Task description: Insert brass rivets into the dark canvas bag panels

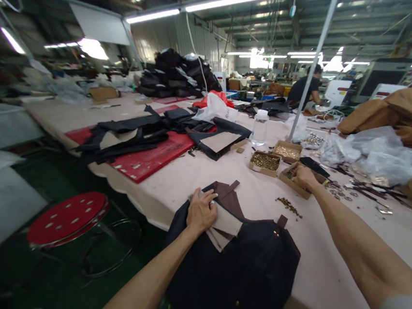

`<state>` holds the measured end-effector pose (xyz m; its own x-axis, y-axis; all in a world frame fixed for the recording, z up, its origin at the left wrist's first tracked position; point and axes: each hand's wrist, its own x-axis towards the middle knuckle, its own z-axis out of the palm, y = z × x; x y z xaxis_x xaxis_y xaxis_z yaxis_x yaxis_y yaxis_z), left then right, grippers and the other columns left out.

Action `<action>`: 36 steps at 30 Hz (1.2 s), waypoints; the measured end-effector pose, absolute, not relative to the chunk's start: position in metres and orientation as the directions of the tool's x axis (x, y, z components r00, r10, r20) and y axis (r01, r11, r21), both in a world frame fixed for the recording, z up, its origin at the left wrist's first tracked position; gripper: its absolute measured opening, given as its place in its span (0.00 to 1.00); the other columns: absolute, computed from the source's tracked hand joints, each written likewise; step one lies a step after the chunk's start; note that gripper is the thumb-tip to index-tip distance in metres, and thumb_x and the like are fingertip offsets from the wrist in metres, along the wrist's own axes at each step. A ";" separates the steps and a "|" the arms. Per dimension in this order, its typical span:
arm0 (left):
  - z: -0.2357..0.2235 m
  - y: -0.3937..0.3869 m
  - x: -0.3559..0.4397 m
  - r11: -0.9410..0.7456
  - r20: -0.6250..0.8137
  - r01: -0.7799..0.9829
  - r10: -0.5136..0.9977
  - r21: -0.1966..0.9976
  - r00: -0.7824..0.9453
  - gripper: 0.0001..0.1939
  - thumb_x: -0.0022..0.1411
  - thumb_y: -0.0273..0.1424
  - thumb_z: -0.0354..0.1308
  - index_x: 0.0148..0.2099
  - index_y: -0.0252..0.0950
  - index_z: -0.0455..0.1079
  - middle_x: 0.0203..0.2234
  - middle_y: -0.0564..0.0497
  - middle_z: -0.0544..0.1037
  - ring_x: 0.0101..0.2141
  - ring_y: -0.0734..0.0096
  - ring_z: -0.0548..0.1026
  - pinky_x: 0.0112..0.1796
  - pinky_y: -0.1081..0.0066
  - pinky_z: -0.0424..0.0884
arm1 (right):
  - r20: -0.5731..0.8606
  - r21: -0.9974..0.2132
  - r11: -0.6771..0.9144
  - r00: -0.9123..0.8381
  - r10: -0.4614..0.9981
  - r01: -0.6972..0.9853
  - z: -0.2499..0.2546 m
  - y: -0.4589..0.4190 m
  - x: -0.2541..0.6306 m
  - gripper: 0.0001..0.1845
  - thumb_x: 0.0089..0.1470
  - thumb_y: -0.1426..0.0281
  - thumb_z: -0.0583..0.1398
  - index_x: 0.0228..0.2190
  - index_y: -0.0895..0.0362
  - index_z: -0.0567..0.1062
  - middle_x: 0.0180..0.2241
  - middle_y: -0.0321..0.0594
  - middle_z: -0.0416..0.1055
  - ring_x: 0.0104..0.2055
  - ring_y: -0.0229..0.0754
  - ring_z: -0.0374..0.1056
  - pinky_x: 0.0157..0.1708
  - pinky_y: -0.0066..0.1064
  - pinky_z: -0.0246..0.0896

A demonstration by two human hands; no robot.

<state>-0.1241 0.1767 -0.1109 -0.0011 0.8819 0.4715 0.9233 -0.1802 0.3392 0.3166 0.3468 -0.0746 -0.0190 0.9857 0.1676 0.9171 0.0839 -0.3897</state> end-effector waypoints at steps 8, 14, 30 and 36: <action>-0.117 0.166 -0.119 -0.175 0.435 0.910 0.900 0.377 -0.008 0.20 0.60 0.26 0.56 0.52 0.39 0.79 0.56 0.50 0.77 0.63 0.56 0.66 0.70 0.50 0.50 | 0.394 -0.439 0.327 -0.148 0.907 0.837 -0.072 0.337 0.267 0.14 0.50 0.68 0.62 0.37 0.57 0.84 0.33 0.44 0.80 0.34 0.47 0.74 0.35 0.33 0.64; -0.119 0.163 -0.117 -0.160 0.421 0.907 0.907 0.389 -0.021 0.19 0.60 0.27 0.56 0.52 0.39 0.79 0.57 0.50 0.77 0.63 0.58 0.66 0.70 0.51 0.49 | 0.463 -0.520 0.683 -0.503 0.730 0.513 -0.090 0.287 0.112 0.09 0.51 0.72 0.60 0.33 0.57 0.81 0.30 0.40 0.77 0.30 0.41 0.70 0.33 0.30 0.63; -0.120 0.161 -0.123 -0.213 0.455 0.898 0.890 0.384 0.017 0.18 0.62 0.27 0.55 0.52 0.38 0.78 0.56 0.47 0.77 0.57 0.61 0.73 0.71 0.52 0.45 | 0.599 -0.495 0.750 -0.453 0.660 0.437 -0.151 0.265 0.070 0.10 0.58 0.74 0.58 0.36 0.54 0.80 0.36 0.41 0.77 0.37 0.44 0.72 0.40 0.32 0.67; -0.119 0.159 -0.123 -0.219 0.448 0.895 0.894 0.388 0.024 0.18 0.62 0.28 0.54 0.52 0.37 0.78 0.56 0.46 0.77 0.58 0.60 0.72 0.71 0.53 0.44 | 0.615 -0.433 0.775 -0.478 0.627 0.460 -0.155 0.263 0.069 0.11 0.60 0.75 0.57 0.38 0.55 0.80 0.37 0.42 0.77 0.39 0.44 0.72 0.41 0.33 0.67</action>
